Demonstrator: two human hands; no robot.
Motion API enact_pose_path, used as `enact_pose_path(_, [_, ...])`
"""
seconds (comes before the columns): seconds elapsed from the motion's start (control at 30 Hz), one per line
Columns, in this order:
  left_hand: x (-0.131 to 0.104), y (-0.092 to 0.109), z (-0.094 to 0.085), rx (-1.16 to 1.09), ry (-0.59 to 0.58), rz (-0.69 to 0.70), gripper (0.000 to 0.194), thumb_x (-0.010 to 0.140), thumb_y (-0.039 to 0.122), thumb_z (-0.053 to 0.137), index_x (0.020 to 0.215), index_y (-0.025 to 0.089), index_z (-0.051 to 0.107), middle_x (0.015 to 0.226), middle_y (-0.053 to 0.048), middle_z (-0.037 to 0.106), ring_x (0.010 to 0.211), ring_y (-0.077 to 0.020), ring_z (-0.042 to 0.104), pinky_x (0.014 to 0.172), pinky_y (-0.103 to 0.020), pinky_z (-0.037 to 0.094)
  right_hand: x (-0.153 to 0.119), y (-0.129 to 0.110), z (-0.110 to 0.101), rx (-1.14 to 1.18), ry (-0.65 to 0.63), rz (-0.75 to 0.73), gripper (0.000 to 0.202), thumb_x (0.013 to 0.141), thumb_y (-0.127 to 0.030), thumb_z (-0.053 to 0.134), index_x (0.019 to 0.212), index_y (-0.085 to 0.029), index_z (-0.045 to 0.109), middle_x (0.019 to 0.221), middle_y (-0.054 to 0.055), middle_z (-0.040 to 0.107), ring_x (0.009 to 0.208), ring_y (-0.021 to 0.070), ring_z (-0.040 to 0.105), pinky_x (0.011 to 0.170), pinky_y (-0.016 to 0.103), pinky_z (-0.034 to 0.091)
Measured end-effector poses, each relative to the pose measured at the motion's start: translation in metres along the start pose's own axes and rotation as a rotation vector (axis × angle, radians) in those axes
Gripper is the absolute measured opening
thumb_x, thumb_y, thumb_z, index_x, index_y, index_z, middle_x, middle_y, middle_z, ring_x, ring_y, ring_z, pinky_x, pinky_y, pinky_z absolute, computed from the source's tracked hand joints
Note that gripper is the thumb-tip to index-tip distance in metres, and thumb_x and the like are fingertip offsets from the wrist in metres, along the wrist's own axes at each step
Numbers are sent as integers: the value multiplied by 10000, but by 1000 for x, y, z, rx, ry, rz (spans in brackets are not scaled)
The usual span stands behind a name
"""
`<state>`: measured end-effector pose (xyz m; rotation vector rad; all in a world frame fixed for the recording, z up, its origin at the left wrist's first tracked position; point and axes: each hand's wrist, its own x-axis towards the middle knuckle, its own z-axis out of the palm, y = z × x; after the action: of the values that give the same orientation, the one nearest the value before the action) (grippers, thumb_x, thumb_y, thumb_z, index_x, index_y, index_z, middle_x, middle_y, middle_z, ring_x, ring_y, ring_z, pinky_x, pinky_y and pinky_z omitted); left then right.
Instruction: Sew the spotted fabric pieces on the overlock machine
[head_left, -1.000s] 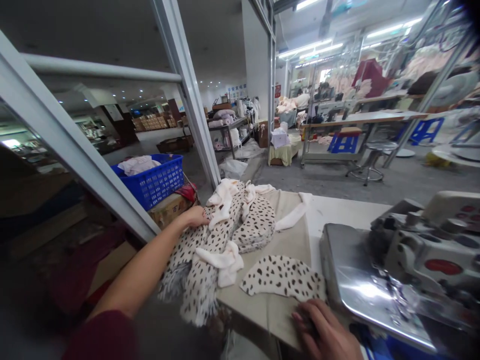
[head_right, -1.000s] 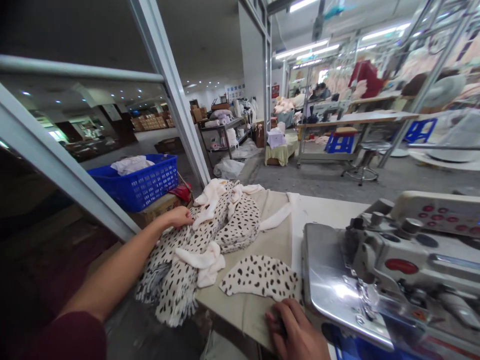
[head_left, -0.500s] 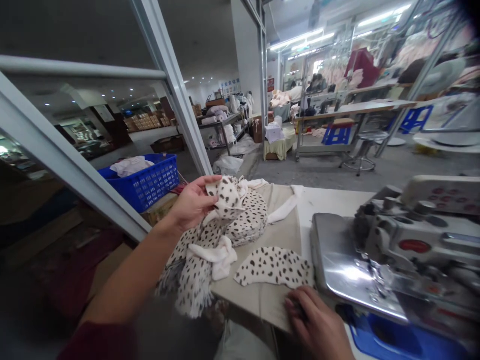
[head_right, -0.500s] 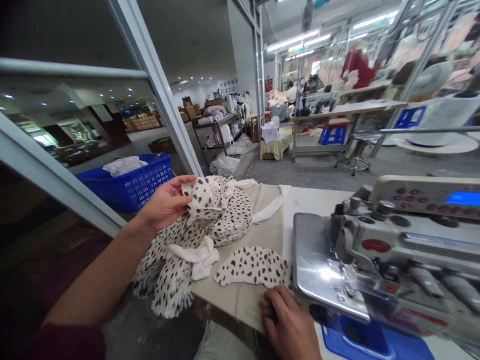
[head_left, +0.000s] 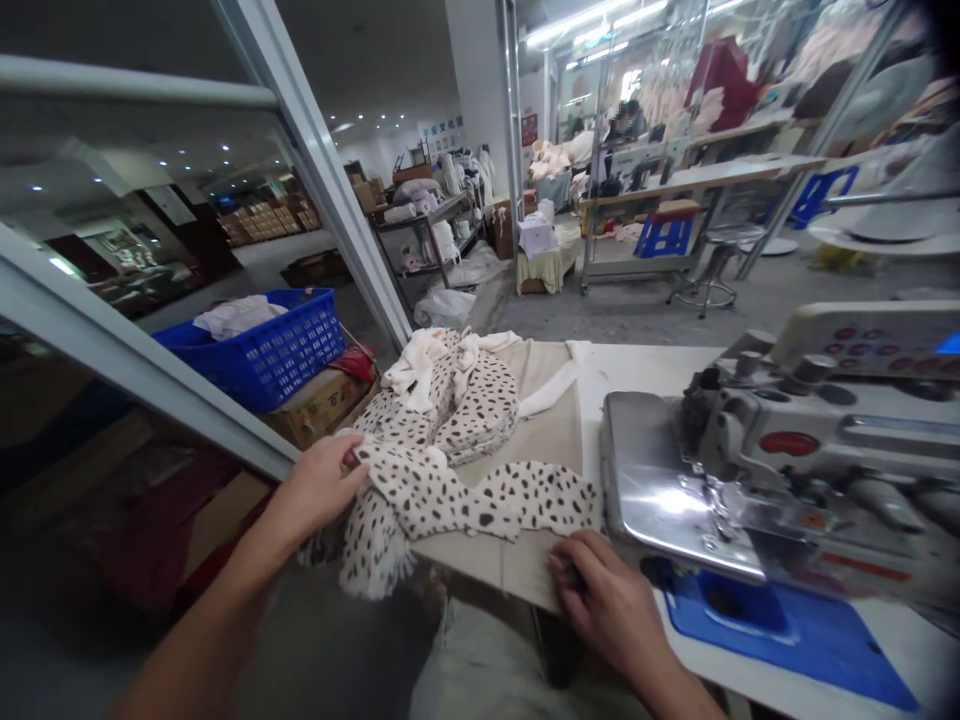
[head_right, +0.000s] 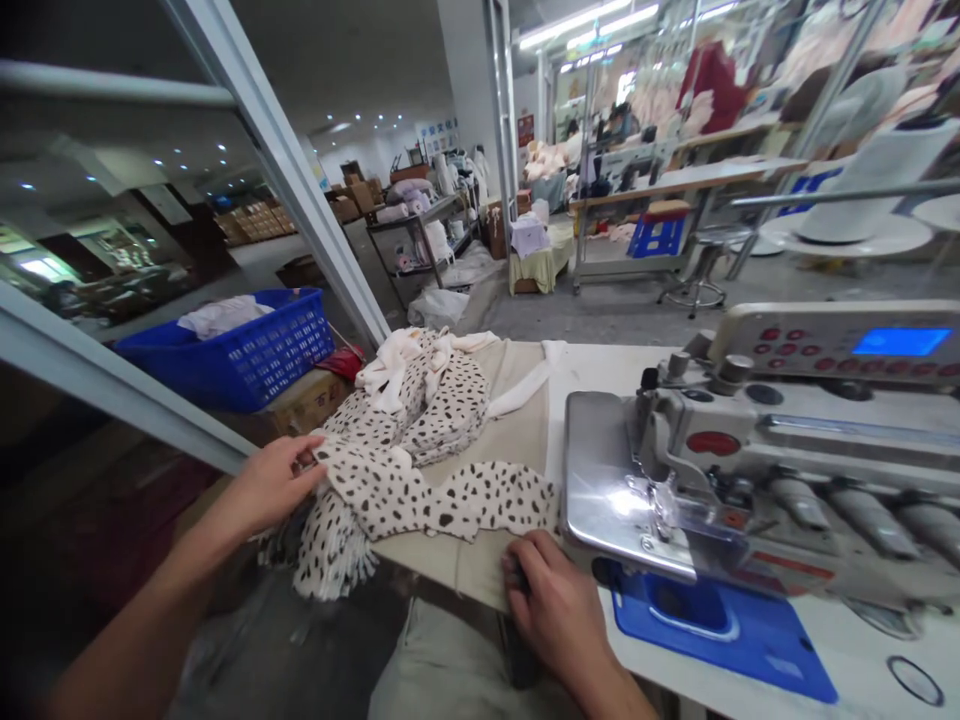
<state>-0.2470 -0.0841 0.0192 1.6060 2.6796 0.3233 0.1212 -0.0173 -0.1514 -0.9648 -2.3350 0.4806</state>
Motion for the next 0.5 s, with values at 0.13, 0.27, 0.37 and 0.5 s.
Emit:
enact_pose_path(0.13, [1, 28, 9, 186, 69, 213, 263, 906, 273, 470, 1033, 170, 676, 1016, -127, 623, 971, -288, 602, 895, -395, 465, -1, -1, 3, -98, -29, -17, 228, 932, -227, 495, 1102, -222, 646, 1159, 101, 664, 896, 213, 695, 665, 274, 562])
enact_pose_path(0.27, [2, 89, 45, -13, -355, 695, 181, 895, 205, 519, 936, 206, 695, 973, -84, 663, 950, -240, 602, 882, -323, 447, -3, 0, 8, -180, -48, -94, 447, 898, -185, 527, 1343, -221, 550, 1434, 109, 551, 1148, 263, 644, 843, 338, 577])
enact_pose_path(0.37, [3, 114, 75, -72, -487, 833, 131, 836, 219, 649, 955, 228, 702, 984, -53, 685, 953, -219, 606, 870, -283, 436, -5, 0, 9, -201, -53, -87, 456, 894, -178, 540, 1349, -201, 546, 1436, 122, 553, 1136, 261, 651, 848, 336, 572])
enact_pose_path(0.5, [12, 118, 96, -115, -529, 820, 168, 709, 120, 722, 863, 184, 695, 817, -43, 667, 788, -196, 578, 758, -282, 418, 0, -15, 2, -187, -124, -70, 354, 888, -146, 541, 1231, -201, 610, 1311, 125, 620, 979, 230, 685, 749, 292, 552])
